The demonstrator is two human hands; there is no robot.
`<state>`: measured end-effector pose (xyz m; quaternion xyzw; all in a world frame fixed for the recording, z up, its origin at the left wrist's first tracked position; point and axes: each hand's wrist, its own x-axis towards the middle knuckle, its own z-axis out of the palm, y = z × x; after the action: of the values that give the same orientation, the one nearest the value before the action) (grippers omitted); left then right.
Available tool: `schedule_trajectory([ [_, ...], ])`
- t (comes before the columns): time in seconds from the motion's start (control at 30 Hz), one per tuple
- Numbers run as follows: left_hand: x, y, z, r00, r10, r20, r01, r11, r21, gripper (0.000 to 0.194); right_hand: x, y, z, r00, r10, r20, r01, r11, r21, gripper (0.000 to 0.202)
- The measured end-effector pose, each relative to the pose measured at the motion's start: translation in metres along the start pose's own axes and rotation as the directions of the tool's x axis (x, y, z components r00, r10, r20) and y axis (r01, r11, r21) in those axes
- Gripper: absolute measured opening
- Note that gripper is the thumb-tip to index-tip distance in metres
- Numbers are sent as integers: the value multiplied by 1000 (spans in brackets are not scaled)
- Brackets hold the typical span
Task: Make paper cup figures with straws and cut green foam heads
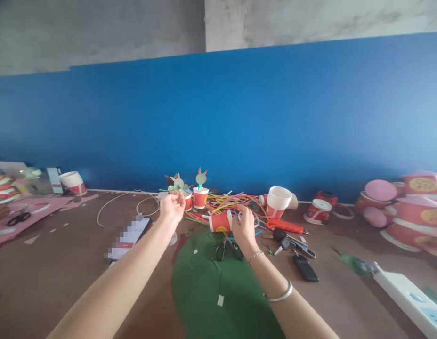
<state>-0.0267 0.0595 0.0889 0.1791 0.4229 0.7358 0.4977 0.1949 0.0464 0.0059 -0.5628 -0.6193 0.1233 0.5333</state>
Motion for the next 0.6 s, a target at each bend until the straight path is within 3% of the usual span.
schedule_trajectory([
  [0.1, -2, 26, 1, 996, 57, 75, -61, 997, 51, 17, -10, -15, -1, 973, -226, -41, 222, 970, -96, 29],
  [0.2, -13, 54, -16, 967, 89, 238, -137, 971, 194, 15, -22, -28, 0, 935, -354, 19, 353, 924, -149, 30],
  [0.27, -18, 71, -44, 859, 104, 501, -390, 767, 510, 16, -29, -32, 0, 904, -419, 83, 427, 888, -170, 30],
  [0.37, -19, 89, -106, 772, 201, 603, -635, 275, 722, 19, -34, -34, 0, 854, -499, 146, 519, 838, -168, 28],
  [0.43, -19, 96, -151, 688, 284, 668, -679, -73, 731, 20, -35, -33, 0, 841, -521, 147, 540, 824, -170, 27],
  [0.5, -22, 97, -189, 691, 248, 679, -617, -286, 733, 24, -36, -32, 0, 830, -536, 151, 556, 813, -171, 26],
  [0.6, -32, 93, -226, 718, 185, 672, -554, -434, 711, 29, -37, -31, 0, 804, -571, 167, 593, 790, -156, 25],
])
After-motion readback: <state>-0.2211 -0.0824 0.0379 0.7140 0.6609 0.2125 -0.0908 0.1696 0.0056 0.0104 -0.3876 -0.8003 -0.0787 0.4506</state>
